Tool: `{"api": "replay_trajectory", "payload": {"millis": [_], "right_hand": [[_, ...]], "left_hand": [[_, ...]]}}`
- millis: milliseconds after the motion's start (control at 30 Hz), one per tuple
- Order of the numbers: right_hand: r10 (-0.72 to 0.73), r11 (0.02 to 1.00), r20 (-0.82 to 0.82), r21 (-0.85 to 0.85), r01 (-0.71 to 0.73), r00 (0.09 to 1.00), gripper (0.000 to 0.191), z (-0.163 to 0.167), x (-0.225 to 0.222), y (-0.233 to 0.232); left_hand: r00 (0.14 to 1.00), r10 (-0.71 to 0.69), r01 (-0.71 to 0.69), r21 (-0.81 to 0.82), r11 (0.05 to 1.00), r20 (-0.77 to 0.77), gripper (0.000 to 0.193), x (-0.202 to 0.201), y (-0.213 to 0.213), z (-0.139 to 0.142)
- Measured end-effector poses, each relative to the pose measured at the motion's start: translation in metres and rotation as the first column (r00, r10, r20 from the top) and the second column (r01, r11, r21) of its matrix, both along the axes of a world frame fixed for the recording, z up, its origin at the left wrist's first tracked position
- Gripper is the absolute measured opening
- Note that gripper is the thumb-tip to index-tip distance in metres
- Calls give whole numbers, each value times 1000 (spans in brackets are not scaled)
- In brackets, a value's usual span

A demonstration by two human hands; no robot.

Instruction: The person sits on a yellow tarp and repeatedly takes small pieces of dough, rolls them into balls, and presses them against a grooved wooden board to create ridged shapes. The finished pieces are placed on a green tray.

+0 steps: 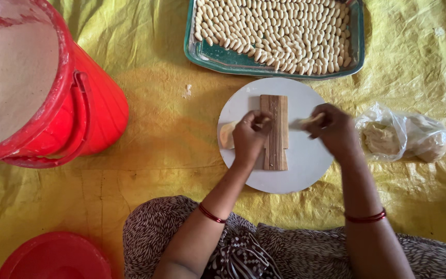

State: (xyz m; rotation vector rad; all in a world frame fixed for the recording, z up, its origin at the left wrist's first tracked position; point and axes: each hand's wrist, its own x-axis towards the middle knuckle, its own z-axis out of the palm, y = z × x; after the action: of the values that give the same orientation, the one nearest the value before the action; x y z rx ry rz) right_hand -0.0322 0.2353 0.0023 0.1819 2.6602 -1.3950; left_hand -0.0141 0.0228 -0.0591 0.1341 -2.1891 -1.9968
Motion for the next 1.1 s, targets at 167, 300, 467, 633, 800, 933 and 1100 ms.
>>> {"api": "replay_trajectory", "payload": {"millis": [167, 300, 467, 633, 800, 933, 1100], "right_hand": [[-132, 990, -157, 36, 139, 979, 27, -22, -19, 34], [-124, 971, -145, -223, 90, 982, 29, -56, -30, 35], [-209, 969, -43, -144, 201, 977, 24, -65, -32, 33], [-156, 974, -62, -176, 143, 986, 29, -44, -31, 32], [215, 968, -284, 191, -165, 934, 21, -9, -13, 6], [347, 934, -260, 183, -307, 901, 15, 28, 12, -33], [502, 859, -384, 326, -395, 775, 16, 39, 19, -36]], "left_hand": [[962, -131, -23, 550, 835, 240, 24, -3, -7, 5], [930, -269, 45, 650, 759, 249, 26, 0, -4, 8], [930, -286, 54, 684, 728, 231, 23, -1, -2, 1], [912, -313, 40, 701, 712, 266, 28, -4, -3, -5], [850, -358, 59, 604, 795, 387, 40, -4, -4, 2], [733, -454, 190, 489, 852, 507, 46, -3, -4, 7], [714, -510, 356, 378, 854, 479, 36, -3, -7, 4]]}}
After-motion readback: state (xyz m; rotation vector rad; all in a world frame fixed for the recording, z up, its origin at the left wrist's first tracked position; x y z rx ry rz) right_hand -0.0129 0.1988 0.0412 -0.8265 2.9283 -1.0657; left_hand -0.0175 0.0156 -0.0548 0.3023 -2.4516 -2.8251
